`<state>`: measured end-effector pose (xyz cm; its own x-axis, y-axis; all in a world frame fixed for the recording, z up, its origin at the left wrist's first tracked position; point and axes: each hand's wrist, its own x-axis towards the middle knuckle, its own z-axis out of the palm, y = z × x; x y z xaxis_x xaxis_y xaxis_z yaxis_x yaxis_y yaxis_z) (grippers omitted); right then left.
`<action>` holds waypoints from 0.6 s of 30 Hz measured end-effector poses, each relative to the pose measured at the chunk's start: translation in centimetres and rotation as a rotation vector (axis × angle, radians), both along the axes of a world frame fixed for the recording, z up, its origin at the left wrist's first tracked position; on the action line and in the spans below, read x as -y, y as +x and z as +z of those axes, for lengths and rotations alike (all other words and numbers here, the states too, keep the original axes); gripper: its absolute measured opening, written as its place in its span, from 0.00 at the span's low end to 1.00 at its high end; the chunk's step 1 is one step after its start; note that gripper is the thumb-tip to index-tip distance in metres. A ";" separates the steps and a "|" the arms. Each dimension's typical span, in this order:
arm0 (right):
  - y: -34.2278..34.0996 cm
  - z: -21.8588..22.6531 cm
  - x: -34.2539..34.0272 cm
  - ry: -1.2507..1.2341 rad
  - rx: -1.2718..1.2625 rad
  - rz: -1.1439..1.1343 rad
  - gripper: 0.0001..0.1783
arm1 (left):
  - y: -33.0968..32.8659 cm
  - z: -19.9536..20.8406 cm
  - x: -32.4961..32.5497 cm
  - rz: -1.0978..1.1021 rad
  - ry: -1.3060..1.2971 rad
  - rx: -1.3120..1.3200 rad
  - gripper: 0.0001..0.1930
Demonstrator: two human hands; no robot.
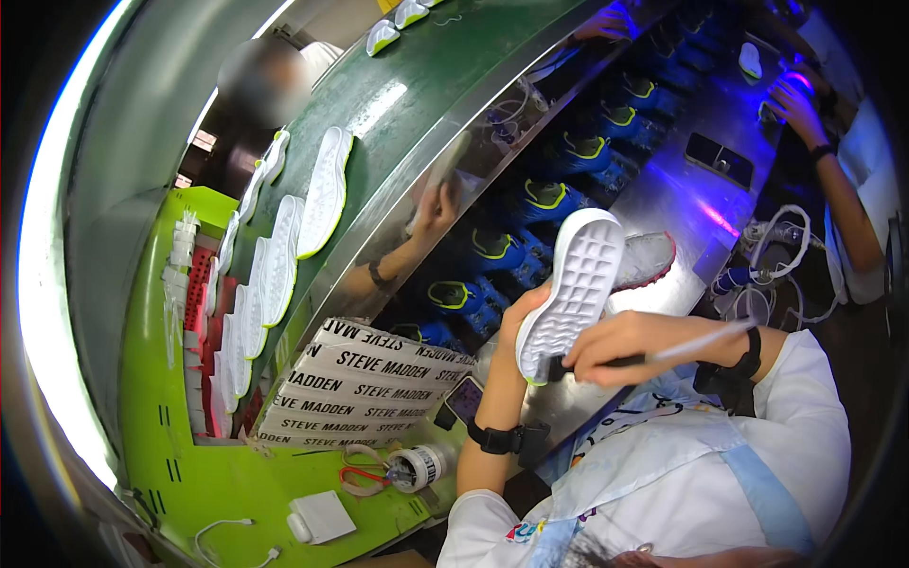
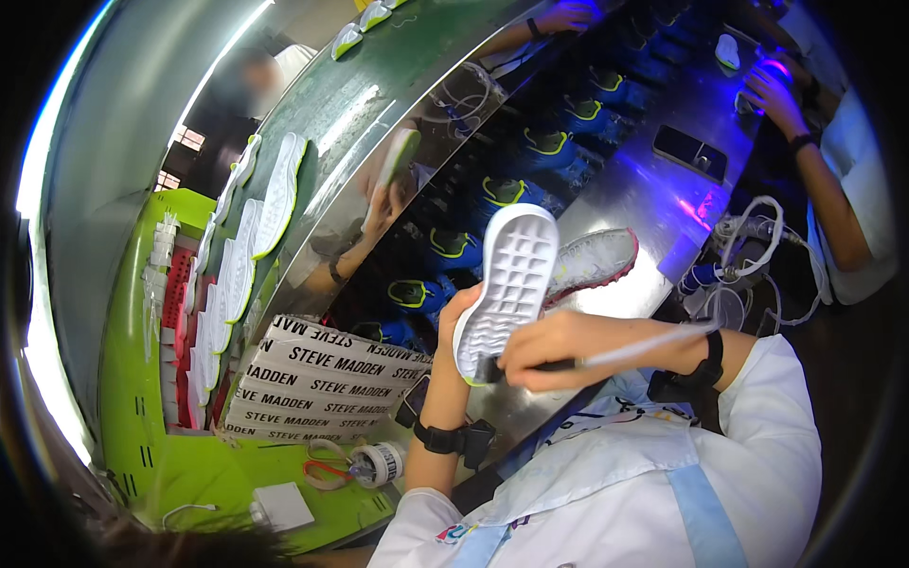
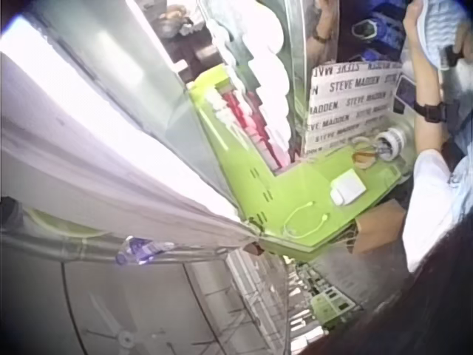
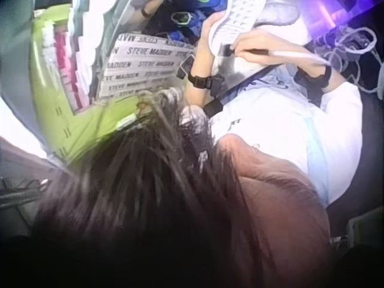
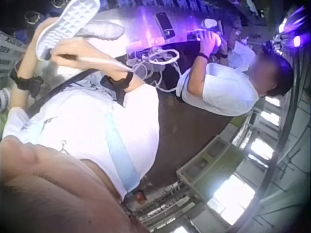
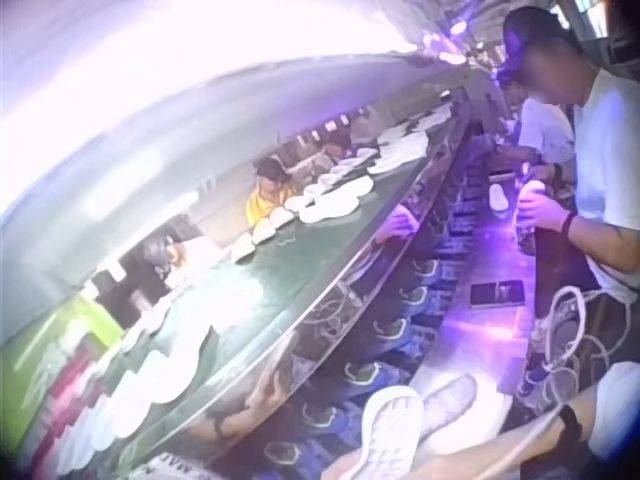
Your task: The recorder is applying a liquid adhesive or primer to the bottom of white shoe soles using a brush, while working at an industrial conveyor line.
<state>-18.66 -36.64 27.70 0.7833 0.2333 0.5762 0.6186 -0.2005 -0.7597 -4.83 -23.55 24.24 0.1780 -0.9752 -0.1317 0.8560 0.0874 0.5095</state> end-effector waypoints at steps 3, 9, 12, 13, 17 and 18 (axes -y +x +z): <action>-1.4 0.2 1.6 -0.314 -0.189 0.093 0.05 | 0.2 0.4 0.5 -0.139 0.217 0.199 0.20; -1.8 -0.2 3.8 -0.120 -0.140 0.043 0.05 | 0.4 1.2 2.0 -0.217 0.425 0.383 0.18; -3.8 -0.6 7.6 -0.273 -0.260 -0.232 0.05 | 0.1 0.8 1.2 -0.085 0.527 0.376 0.19; -3.6 0.0 7.5 -0.040 -0.238 -0.409 0.06 | 0.3 0.4 1.0 -0.075 0.408 0.247 0.20; -4.5 3.4 5.2 -0.024 -0.027 -0.273 0.08 | -1.5 6.0 2.9 0.072 0.037 0.057 0.23; -4.5 4.1 4.9 0.133 0.010 -0.283 0.09 | 0.3 7.8 2.9 -0.025 -0.193 0.127 0.23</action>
<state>-23.12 -41.58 31.78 0.8008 -0.0712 0.5947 0.5596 -0.2652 -0.7852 -4.49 -26.45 32.03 0.1566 -0.9845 0.0793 0.7893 0.1730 0.5891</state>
